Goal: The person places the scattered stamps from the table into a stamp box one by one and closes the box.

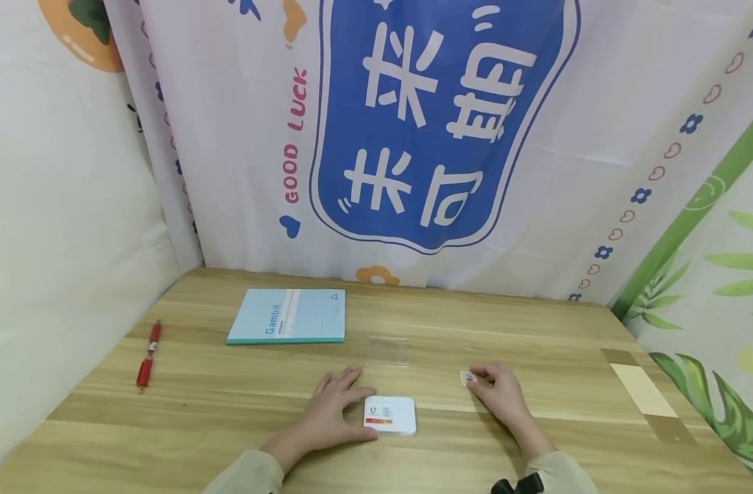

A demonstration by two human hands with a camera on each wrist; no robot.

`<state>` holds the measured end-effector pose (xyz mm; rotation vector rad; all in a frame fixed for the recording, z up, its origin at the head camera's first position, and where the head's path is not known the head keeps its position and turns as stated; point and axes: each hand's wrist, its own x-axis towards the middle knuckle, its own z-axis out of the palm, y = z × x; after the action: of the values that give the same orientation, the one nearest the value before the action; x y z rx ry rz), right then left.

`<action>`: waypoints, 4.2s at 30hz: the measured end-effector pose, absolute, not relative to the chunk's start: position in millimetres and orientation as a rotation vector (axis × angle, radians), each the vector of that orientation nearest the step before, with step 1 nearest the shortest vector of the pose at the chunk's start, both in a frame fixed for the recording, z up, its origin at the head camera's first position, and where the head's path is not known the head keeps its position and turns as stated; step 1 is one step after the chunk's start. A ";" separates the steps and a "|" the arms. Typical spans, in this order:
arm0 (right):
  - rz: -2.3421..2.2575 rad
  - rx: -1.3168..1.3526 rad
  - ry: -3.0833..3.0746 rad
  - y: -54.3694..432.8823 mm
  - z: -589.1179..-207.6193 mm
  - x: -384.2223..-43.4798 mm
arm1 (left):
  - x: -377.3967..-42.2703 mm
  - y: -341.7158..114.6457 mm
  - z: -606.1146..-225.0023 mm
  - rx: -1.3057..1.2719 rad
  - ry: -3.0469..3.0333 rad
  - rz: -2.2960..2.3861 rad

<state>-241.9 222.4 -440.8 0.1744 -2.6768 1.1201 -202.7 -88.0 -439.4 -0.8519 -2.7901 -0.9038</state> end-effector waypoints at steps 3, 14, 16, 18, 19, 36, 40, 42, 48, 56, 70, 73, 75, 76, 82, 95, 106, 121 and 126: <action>1.116 0.187 -2.669 222.0 -442.0 -242.0 | -202.6 -88.2 -441.1 -0.850 -2.791 -0.892; 1.158 0.185 -2.640 222.1 -444.3 -242.3 | -202.0 -89.1 -440.5 -0.858 -2.789 -0.897; 1.186 0.169 -2.630 221.5 -444.1 -241.9 | -201.9 -89.4 -440.6 -0.858 -2.790 -0.893; 1.215 0.149 -2.622 220.7 -443.3 -241.4 | -201.9 -89.6 -440.4 -0.857 -2.793 -0.892; 1.232 0.142 -2.620 220.5 -443.3 -240.5 | -201.5 -89.6 -440.8 -0.856 -2.796 -0.892; 1.281 0.128 -2.594 218.7 -442.0 -242.4 | -202.3 -89.3 -441.4 -0.853 -2.801 -0.907; 1.395 0.094 -2.552 210.7 -437.5 -241.2 | -202.5 -89.4 -441.0 -0.852 -2.810 -0.907; 1.476 0.092 -2.518 203.0 -434.2 -239.2 | -202.5 -89.8 -440.9 -0.852 -2.810 -0.907; 1.680 0.165 -2.478 170.6 -425.6 -228.5 | -203.2 -91.2 -442.6 -0.844 -2.805 -0.896; 1.800 0.409 -2.544 140.5 -420.6 -206.5 | -202.3 -90.9 -442.3 -0.829 -2.836 -0.882; 1.592 0.565 -2.643 121.6 -403.1 -188.6 | -202.3 -90.0 -439.4 -0.831 -2.825 -0.896; 1.584 0.570 -2.653 121.7 -404.7 -188.0 | -201.8 -89.9 -439.5 -0.840 -2.821 -0.896; 1.568 0.577 -2.649 121.9 -405.7 -188.0 | -202.2 -89.8 -439.9 -0.846 -2.815 -0.894; 1.564 0.580 -2.648 122.0 -406.0 -188.1 | -202.3 -89.7 -440.0 -0.849 -2.810 -0.892; 1.501 0.596 -2.662 122.1 -406.5 -188.4 | -202.6 -89.6 -440.6 -0.852 -2.801 -0.892; 1.645 0.604 -2.636 147.1 -415.1 -223.1 | -223.7 -97.8 -425.8 -0.685 -2.698 -1.093; 1.537 0.535 -2.732 147.1 -413.9 -261.9 | -266.2 -93.0 -421.6 -0.540 -2.743 -0.905; 1.451 0.528 -2.816 137.8 -425.2 -295.9 | -295.4 -86.8 -426.5 -0.522 -2.829 -0.857; 1.423 0.529 -2.808 137.7 -433.9 -296.5 | -296.3 -86.2 -431.2 -0.551 -2.852 -0.841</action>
<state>-296.5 137.7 -433.9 0.5293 -2.8077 1.4227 -296.3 -86.2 -431.2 -0.5512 -2.8517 -0.8408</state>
